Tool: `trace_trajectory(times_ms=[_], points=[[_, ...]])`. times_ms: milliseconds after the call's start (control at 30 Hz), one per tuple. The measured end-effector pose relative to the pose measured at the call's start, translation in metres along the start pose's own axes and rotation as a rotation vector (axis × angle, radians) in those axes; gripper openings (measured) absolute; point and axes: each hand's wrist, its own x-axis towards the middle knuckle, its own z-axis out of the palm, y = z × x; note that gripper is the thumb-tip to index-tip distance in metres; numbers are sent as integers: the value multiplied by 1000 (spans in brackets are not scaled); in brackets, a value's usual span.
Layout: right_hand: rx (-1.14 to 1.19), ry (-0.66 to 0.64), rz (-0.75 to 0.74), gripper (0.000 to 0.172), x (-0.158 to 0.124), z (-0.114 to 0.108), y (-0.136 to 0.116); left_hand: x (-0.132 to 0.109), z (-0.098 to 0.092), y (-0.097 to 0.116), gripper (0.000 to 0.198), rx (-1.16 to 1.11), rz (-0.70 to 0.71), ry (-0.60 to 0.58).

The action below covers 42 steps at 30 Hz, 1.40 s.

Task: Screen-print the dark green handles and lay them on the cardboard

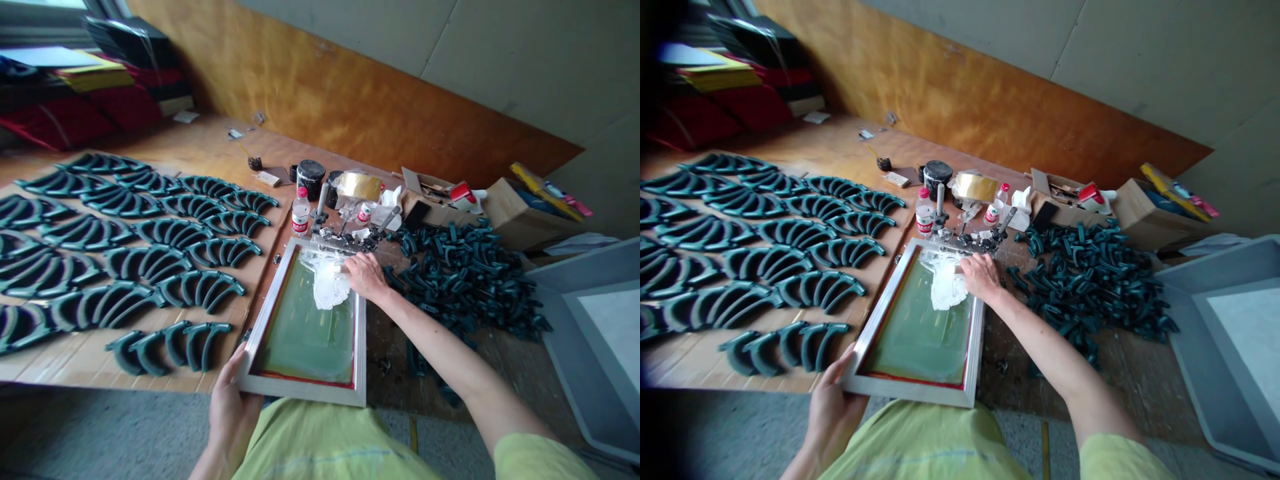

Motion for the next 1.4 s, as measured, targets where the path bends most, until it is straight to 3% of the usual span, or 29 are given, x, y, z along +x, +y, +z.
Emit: trace_trajectory(times_ms=[200, 433, 600, 733, 967, 1133, 1267, 1400], points=[[118, -1, -56, 14, -15, -4, 21, 2, -2, -1, 25, 6, -8, 6], [265, 45, -14, 25, -9, 0, 45, 1, 1, 0, 24, 10, -15, 17], [291, -28, -70, 32, -13, -13, 59, -2, 2, 0, 24, 24, -9, 14], [238, -57, -69, 26, -8, -15, 56, -1, 1, 0, 25, 24, -8, 22], [247, -1, 37, 25, -2, 3, 47, 1, 1, -1, 24, 32, 0, 35], [195, 22, 30, 15, 9, -1, 39, -1, 2, 1, 24, 31, -5, 10], [74, 21, -33, 14, 16, 4, 28, -1, 2, 0, 24, 24, -4, -7], [-77, -37, 2, 16, 13, 10, 25, 1, 0, -1, 25, 19, -4, -12]])
